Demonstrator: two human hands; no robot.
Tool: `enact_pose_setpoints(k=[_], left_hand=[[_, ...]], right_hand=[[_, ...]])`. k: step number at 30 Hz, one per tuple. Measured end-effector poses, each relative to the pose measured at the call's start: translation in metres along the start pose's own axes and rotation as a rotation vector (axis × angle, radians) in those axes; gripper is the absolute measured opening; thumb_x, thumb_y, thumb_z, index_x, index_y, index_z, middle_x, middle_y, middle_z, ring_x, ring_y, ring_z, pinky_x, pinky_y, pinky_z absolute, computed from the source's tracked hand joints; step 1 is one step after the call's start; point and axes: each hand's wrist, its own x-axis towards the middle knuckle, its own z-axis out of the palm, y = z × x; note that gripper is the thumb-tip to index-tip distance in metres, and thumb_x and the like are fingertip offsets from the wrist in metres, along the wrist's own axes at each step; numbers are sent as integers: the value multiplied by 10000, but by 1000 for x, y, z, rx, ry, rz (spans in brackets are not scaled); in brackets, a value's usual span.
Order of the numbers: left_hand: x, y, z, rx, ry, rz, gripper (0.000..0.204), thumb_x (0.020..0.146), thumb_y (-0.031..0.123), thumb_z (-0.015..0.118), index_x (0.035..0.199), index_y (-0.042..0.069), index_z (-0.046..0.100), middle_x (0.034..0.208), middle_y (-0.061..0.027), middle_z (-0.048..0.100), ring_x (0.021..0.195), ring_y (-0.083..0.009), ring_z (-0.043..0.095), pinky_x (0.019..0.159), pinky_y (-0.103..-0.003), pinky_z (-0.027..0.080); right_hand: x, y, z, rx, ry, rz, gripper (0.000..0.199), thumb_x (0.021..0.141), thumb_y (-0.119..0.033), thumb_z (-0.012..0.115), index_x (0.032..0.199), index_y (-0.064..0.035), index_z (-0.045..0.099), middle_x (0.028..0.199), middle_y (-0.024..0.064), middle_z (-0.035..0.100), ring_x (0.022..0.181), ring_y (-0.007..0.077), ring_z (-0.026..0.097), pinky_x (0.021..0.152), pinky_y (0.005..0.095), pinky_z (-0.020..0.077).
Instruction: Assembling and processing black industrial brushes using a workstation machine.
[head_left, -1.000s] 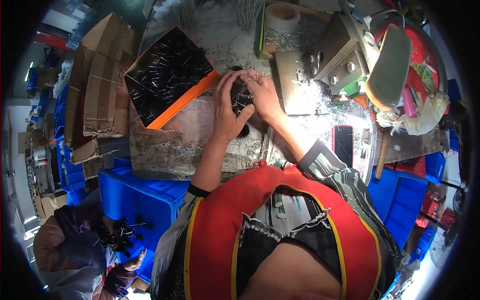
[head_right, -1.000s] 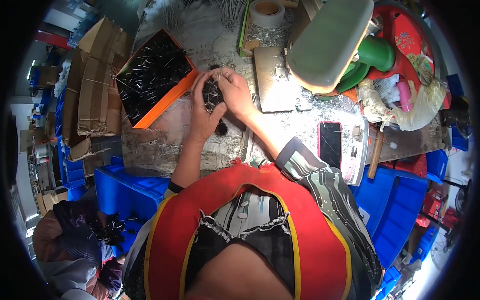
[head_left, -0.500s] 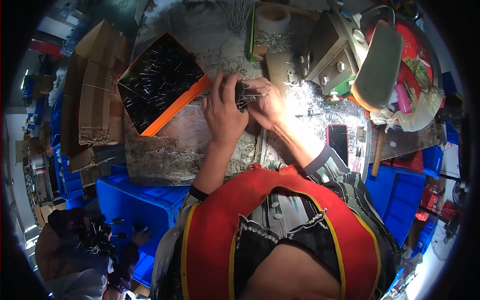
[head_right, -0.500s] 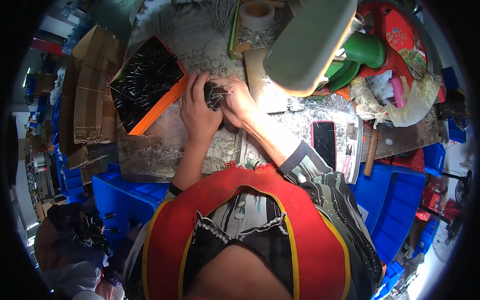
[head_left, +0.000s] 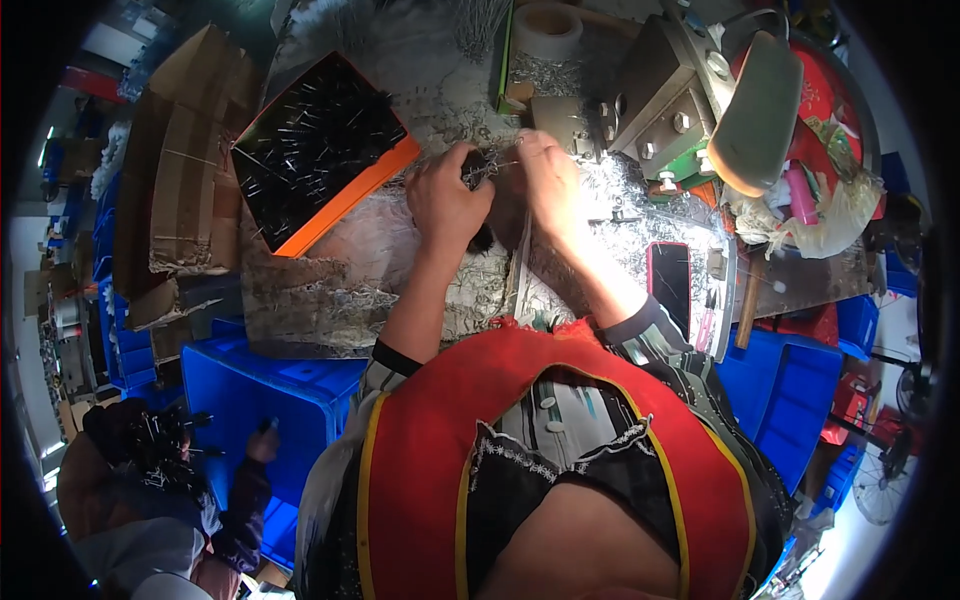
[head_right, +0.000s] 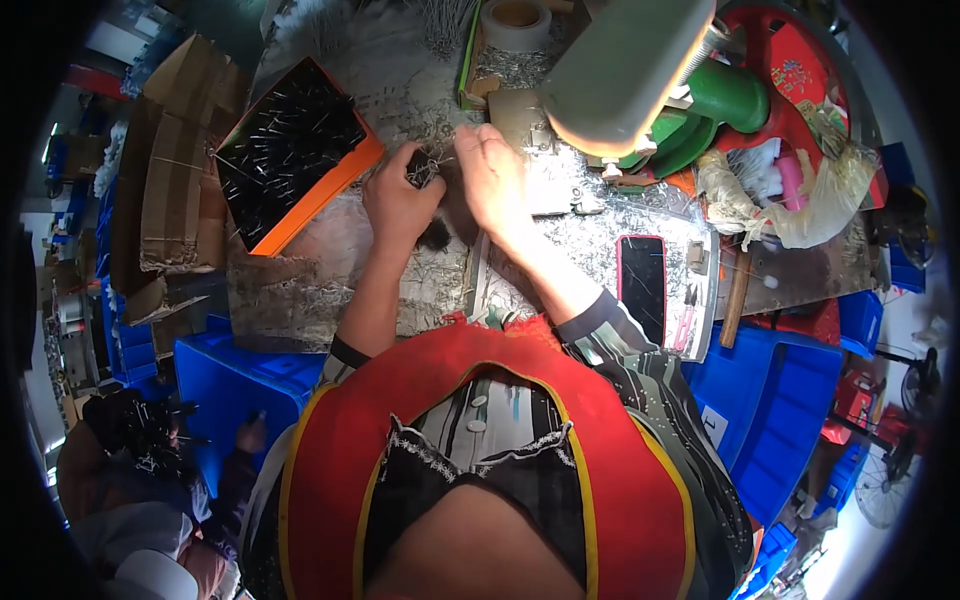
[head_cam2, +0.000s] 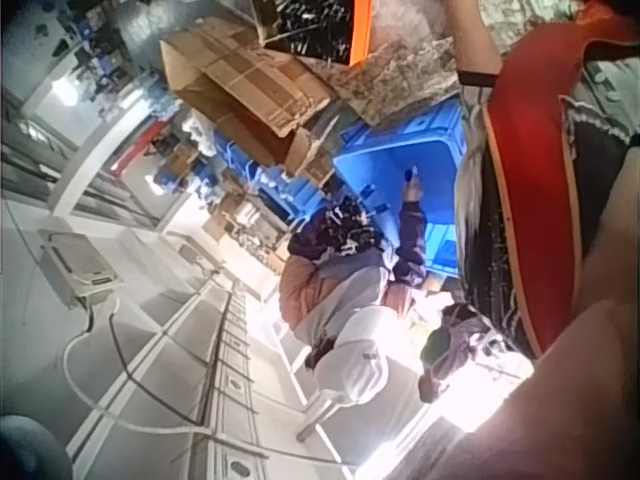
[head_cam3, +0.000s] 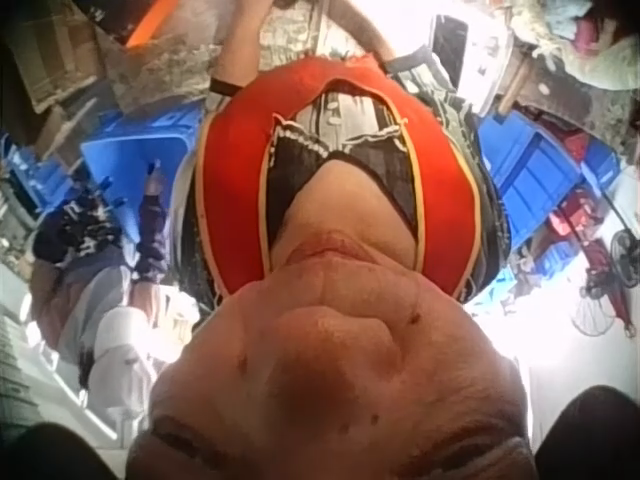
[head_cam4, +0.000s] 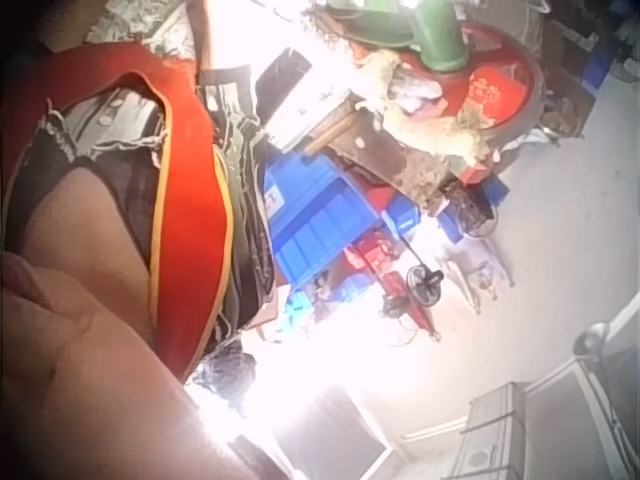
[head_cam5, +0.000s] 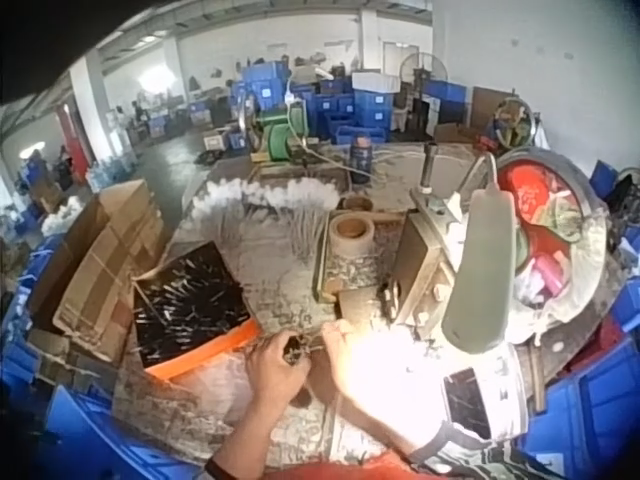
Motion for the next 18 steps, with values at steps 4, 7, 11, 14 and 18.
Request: enact_pose_setpoints(k=[4,7,11,14,18], left_hand=[[-3,-7,4,87,67,122,309,630,225,691,906,120,601,773,-68,637,798,-260,591,735,-392,381],[-4,-2,5,108,84,205,357,662,333,699,910,98,595,761,-70,634,769,-264,595,740,-385,374],[-10,4,-5,-71,110,177,357,665,276,707,943,99,570,778,-83,625,758,-280,597,738,-386,388],[-13,-5,-9,-167,122,59,278,644,156,692,892,91,585,760,-86,621,745,-295,599,703,-384,417],[-15,-11,-21,-268,103,-65,163,647,72,647,799,51,592,741,-89,619,720,-260,607,661,-335,451]], right_hand=[[-1,-16,-6,-265,-186,-8,338,887,-235,521,647,0,552,563,159,533,579,304,568,567,364,439],[1,-9,-4,-434,-85,-387,279,873,-160,525,641,-8,556,593,149,553,561,334,558,499,383,436],[-6,-28,-6,-526,-100,-632,221,864,-120,527,669,-25,571,630,140,556,557,332,559,504,377,448],[-9,-62,-22,-555,68,-626,243,858,-135,542,636,-37,545,618,136,545,563,333,556,500,373,449],[7,-61,-16,-727,93,-463,262,864,-170,536,634,-44,535,600,151,529,570,351,554,514,393,453]])
